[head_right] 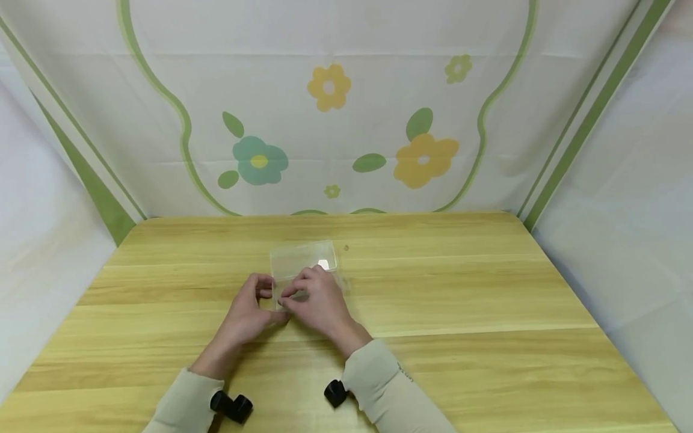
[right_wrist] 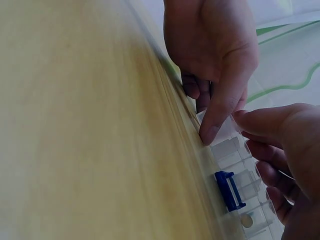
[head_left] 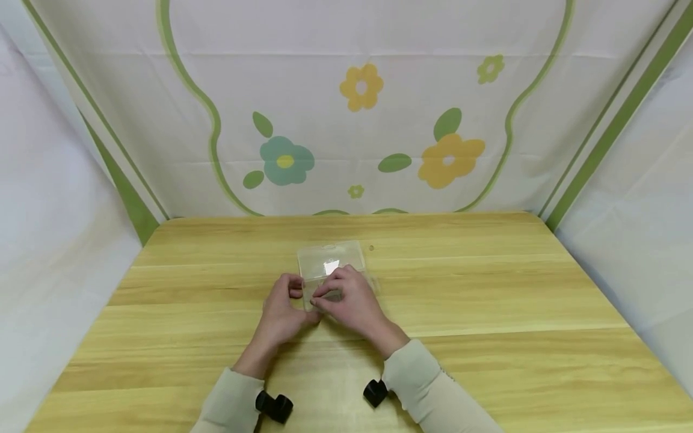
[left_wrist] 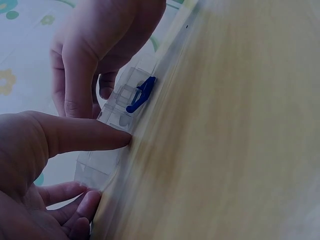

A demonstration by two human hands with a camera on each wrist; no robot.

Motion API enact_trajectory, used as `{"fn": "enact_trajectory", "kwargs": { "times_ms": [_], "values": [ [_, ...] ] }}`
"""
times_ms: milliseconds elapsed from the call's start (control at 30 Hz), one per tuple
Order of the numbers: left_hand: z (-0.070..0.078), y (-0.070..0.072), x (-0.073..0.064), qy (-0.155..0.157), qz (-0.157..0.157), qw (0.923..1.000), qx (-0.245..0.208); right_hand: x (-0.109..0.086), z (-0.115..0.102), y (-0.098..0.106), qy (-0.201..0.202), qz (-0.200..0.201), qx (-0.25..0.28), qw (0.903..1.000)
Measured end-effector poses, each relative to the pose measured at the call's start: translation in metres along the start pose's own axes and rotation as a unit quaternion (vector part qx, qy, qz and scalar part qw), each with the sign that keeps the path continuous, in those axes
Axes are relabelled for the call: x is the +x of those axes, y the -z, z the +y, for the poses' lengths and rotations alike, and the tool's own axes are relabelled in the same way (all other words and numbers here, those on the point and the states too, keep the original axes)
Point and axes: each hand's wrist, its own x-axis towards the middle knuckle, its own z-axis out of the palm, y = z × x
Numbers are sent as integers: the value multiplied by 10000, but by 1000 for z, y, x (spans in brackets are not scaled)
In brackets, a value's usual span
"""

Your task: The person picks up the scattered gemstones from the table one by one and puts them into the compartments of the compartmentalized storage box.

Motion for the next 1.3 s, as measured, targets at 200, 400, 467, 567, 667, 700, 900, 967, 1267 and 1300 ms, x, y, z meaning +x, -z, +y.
{"fn": "enact_trajectory", "kwargs": {
  "times_ms": [200,400,467,567,667,700,900,967,1267,1300],
  "values": [
    [-1,-1,0,19,29,10000,21,-1,2,-2,141,102,-116,9998],
    [-3,-1,0,25,33,10000,18,-1,3,-3,170,120,-140,9997],
    [-3,-1,0,17,31,10000,8,-1,4,-4,165,118,-148,9997],
    [-2,-1,0,9,38,10000,1,-1,4,-4,141,119,-172,9997],
    [-2,-1,0,18,39,10000,2,-1,4,-4,123,122,-186,9997],
    [-2,-1,0,16,37,10000,8,-1,4,-4,114,121,-191,9997],
    [-2,-2,1,-5,19,10000,46,-1,4,-4,106,146,-231,9996],
    [-2,-1,1,1,15,10000,47,-1,4,-4,79,144,-250,9996],
    [-1,0,1,-6,-27,10000,-32,0,3,-2,77,139,-181,9997],
    [-1,0,1,-8,-29,10000,-47,0,3,-2,63,122,-169,9998]
  ]
}}
